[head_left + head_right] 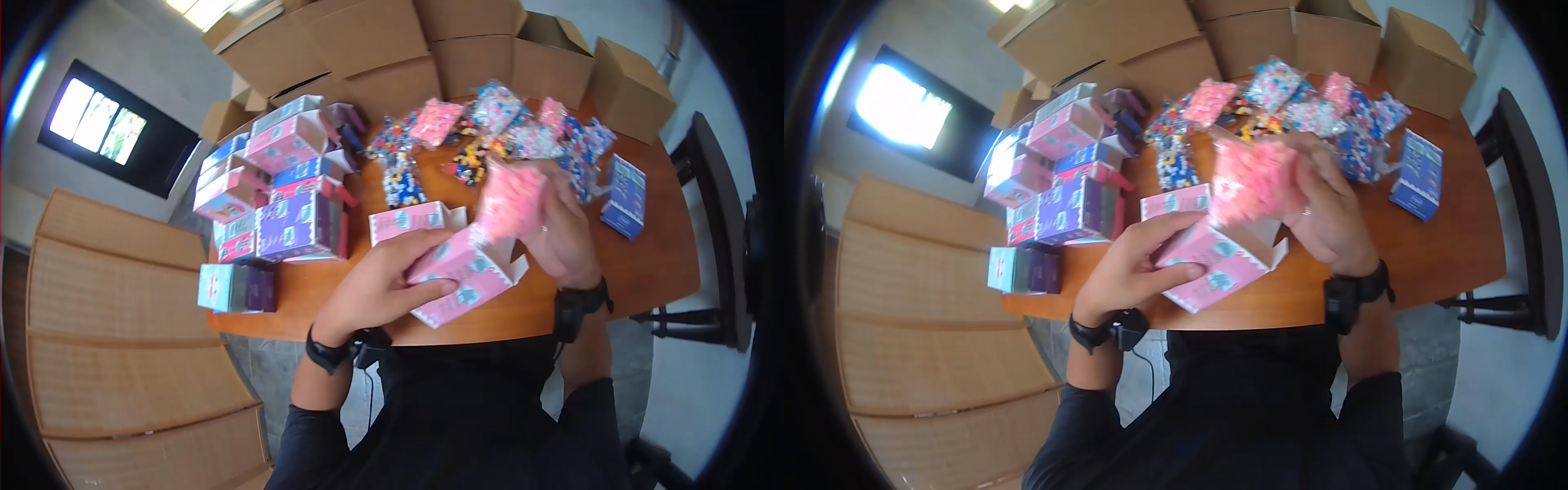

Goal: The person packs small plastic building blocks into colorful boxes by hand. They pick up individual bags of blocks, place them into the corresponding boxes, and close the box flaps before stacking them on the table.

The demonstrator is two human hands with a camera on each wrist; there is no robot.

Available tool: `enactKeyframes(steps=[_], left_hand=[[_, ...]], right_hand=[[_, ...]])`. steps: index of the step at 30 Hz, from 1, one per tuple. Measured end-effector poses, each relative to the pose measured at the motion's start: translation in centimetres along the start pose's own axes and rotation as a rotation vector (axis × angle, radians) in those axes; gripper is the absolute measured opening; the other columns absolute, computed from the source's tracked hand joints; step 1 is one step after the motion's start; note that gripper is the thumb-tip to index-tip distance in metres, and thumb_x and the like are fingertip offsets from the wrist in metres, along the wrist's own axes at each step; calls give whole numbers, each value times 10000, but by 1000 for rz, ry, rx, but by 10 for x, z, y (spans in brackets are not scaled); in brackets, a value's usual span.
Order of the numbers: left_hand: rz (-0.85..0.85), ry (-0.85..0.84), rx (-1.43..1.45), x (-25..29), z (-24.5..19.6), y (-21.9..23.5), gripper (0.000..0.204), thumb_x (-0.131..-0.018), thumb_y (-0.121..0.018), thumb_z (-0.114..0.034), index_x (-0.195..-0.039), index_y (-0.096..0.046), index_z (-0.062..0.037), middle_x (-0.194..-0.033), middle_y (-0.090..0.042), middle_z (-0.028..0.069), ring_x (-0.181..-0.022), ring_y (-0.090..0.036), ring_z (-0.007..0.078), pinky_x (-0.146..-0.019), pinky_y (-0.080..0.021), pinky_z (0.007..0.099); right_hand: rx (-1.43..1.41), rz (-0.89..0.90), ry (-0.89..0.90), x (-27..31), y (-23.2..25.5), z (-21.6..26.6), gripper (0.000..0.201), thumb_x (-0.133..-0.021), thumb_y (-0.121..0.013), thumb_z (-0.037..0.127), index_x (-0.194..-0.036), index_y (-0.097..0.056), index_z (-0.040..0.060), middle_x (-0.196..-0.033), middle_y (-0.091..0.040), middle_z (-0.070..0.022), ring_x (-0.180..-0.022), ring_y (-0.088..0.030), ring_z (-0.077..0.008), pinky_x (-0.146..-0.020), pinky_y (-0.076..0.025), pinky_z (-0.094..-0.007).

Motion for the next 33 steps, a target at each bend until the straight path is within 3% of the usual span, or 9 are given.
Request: enactKeyframes(steps=[4,9,15,18,20,23,26,29,33], left_hand=[[-150,193,371,7,16,7,493,-823,-717,-115,-1242,-481,-9,-1075,-585,46,-1005,-545,100,-877,-440,274],[-256,152,349,16,21,15,520,-815,-718,-98,-1249,-445,-6,-1121,-560,61,-1050,-532,115,-925,-417,276],[-227,128,352,19,25,12,541,-799,-730,-81,-1251,-441,-13,-1167,-531,58,-1080,-521,124,-940,-413,283],[-247,108,401,19,25,11,550,-789,-740,-72,-1250,-445,-20,-1159,-525,55,-1084,-515,125,-936,-417,284],[-268,90,335,20,26,15,533,-789,-744,-94,-1233,-460,-16,-1128,-536,67,-1041,-525,126,-890,-437,283],[-207,172,162,26,28,18,558,-777,-760,-114,-1229,-448,-18,-1115,-541,53,-1041,-516,107,-882,-445,283],[-163,36,-87,25,8,14,551,-745,-782,-171,-1192,-501,-12,-1050,-575,120,-996,-572,220,-846,-452,332],[-183,-1,-121,26,7,7,554,-739,-782,-190,-1189,-509,-15,-1052,-577,144,-991,-579,272,-844,-452,353],[-204,19,-201,27,1,11,574,-736,-785,-206,-1197,-504,-11,-1050,-570,153,-974,-580,275,-827,-455,348]], right_hand=[[-2,21,-5,-1,-20,0,256,-1009,-392,180,-1234,-446,70,-1202,-507,-67,-1106,-537,-174,-937,-487,-454],[275,-22,89,-3,-8,0,255,-1006,-394,166,-1226,-443,48,-1184,-522,-88,-1085,-558,-184,-837,-556,-439],[190,-50,-1,0,-21,6,255,-998,-422,173,-1203,-463,27,-1167,-524,-82,-1004,-581,-169,-806,-577,-413],[426,-112,122,2,-23,9,225,-986,-454,152,-1148,-516,9,-1094,-549,-72,-928,-574,-122,-722,-566,-315],[878,44,240,5,-27,17,181,-970,-478,114,-1067,-573,-5,-966,-574,-46,-814,-551,-77,-592,-480,-229],[860,109,64,8,-36,17,151,-926,-538,104,-972,-615,-18,-857,-583,-35,-720,-520,-59,-572,-403,-208],[946,206,-160,10,-39,2,171,-871,-621,142,-913,-635,-23,-829,-575,-42,-699,-518,-54,-604,-404,-200],[1219,343,337,3,-67,9,187,-827,-677,89,-965,-600,-9,-819,-575,-36,-674,-515,-55,-574,-394,-193],[951,74,152,8,-37,-3,361,-751,-731,-8,-1042,-520,10,-844,-599,-48,-678,-545,-81,-602,-427,-196]])
Point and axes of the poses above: each hand's wrist, its own x-axis away from the middle knuckle, its own y-axis out of the back of the hand, z = x × y, the point moved 7 cm from there along -x, towards the middle knuckle
